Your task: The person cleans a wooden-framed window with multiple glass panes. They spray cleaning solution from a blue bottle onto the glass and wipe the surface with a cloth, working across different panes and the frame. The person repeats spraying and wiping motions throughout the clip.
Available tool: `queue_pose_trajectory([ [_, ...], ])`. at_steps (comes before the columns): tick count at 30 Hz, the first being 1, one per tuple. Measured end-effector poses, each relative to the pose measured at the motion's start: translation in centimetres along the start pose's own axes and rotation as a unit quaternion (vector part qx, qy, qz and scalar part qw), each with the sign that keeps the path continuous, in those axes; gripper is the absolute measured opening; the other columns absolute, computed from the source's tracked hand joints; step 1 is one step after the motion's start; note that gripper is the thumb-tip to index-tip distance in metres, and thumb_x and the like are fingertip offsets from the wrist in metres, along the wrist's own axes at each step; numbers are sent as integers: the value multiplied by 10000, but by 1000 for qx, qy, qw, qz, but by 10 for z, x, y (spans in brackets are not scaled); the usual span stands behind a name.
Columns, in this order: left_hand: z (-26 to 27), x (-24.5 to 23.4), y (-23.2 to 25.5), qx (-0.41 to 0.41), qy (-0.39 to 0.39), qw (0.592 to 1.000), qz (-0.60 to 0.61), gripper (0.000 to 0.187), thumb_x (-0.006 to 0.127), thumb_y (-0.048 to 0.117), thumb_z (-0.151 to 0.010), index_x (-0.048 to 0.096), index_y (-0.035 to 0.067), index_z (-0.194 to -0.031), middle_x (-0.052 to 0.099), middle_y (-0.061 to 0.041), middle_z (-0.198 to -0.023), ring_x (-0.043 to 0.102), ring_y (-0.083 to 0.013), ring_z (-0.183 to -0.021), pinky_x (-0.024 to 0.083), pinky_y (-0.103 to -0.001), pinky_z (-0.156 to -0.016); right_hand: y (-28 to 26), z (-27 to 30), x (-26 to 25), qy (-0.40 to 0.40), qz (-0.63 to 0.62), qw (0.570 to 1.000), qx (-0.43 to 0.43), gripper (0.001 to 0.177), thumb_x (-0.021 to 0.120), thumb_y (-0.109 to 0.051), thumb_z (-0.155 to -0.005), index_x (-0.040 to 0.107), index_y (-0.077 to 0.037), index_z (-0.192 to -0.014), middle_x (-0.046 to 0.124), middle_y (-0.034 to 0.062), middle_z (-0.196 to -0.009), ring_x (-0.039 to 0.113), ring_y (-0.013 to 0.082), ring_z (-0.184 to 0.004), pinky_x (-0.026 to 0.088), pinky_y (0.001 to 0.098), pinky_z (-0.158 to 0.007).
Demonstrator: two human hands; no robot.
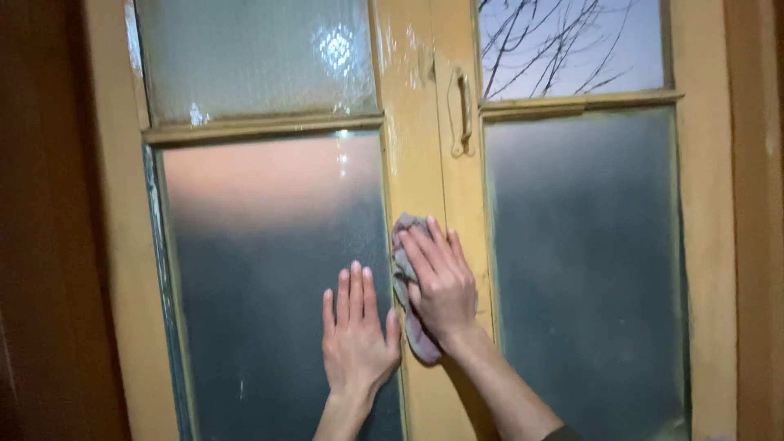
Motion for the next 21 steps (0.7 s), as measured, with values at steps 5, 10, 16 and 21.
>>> queue_pose_trajectory([
  [5, 1, 7, -1, -8, -41, 999, -24, 722, 362, 483, -1032, 293, 63, -1615, 282, -93, -1695, 259, -250, -1565, 207, -440, -1263, 8, -9, -4, -55, -9, 997, -52, 513, 692, -71, -863, 625, -37, -1370, 651, 139, -1405, 542, 387, -1393, 416, 549, -1170],
  [10, 1, -3, 2, -5, -3, 1000, 16, 706, 417, 422, -1001, 335, 38, -1588, 327, -124, -1676, 295, -295, -1557, 226, -477, -1263, 45, -67, 16, -71, 18, 996, -47, 531, 792, -108, -836, 651, -53, -1345, 677, 154, -1375, 552, 383, -1380, 352, 563, -1213],
  [16, -35, -46, 4, 0, 21, 999, 49, 671, 446, 357, -994, 366, 16, -1566, 354, -156, -1658, 312, -329, -1550, 245, -489, -1256, 62, -95, 30, -119, 73, 983, -122, 600, 737, -86, -769, 631, -45, -1358, 663, 122, -1392, 477, 378, -1443, 281, 545, -1247],
  [21, -94, -48, 31, -26, 41, 994, 95, 654, 454, 288, -990, 351, -6, -1566, 348, -185, -1657, 302, -359, -1556, 233, -507, -1267, 107, -145, 40, -127, 156, 972, -125, 470, 568, -208, -922, 619, -82, -1372, 678, 59, -1358, 461, 363, -1466, 225, 504, -1273],
])
Point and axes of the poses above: each hand's wrist, its own z-axis away from the middle knuckle, its own x-axis out of the palm, y = z × x, the point moved 7 cm from there along -z, towards the middle knuckle
